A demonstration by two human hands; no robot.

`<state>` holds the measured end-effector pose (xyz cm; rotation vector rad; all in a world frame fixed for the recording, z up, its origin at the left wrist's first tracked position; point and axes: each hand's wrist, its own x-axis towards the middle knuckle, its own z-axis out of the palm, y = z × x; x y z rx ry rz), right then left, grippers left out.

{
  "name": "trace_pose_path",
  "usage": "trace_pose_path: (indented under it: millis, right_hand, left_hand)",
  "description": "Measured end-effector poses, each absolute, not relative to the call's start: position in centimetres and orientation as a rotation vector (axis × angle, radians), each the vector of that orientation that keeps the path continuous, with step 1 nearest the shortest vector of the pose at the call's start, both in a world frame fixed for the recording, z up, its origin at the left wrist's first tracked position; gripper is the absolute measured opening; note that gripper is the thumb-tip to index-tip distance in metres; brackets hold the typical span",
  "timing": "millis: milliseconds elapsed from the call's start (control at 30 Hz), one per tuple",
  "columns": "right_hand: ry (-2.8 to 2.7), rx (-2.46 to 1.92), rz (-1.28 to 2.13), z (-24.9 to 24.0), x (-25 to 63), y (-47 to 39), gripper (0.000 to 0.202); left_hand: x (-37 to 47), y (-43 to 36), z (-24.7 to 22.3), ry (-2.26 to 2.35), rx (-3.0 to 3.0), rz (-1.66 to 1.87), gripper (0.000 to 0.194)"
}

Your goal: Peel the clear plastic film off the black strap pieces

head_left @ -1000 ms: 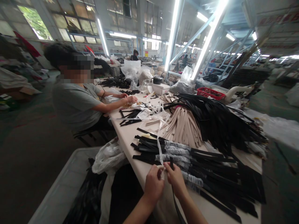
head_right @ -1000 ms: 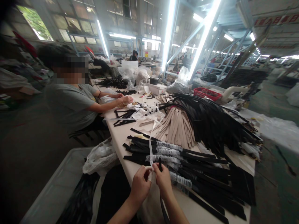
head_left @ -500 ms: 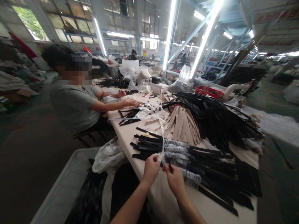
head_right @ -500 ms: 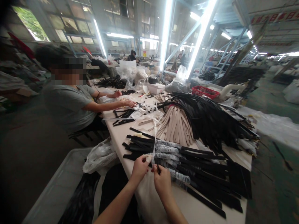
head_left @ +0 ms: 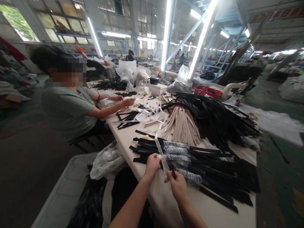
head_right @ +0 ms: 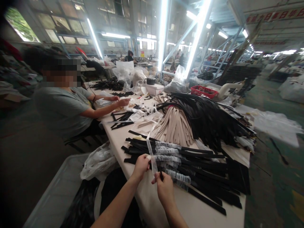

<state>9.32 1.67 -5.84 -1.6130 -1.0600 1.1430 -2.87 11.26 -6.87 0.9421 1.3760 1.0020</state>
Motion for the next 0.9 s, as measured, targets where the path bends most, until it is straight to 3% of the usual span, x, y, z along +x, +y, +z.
trace_pose_path:
  millis: [200,433,900]
  right_hand:
    - [-0.839,-1.512,1.401,-6.9,9.5,0.9,0.057]
    - [-0.997,-1.442,1.431,-5.6,9.4,-0.2,0.050]
    - [-0.961,-1.495,1.428,-4.6,10.2,-1.9,0.055]
  left_hand:
    - [-2.2,11.2,-7.6,1.366,0.789,1.150,0.013]
    - [-2.1,11.5,-7.5,1.387,0.702,1.300,0.050]
    - [-0.6,14.2,-7.0,1.284,0.830,1.212,0.042]
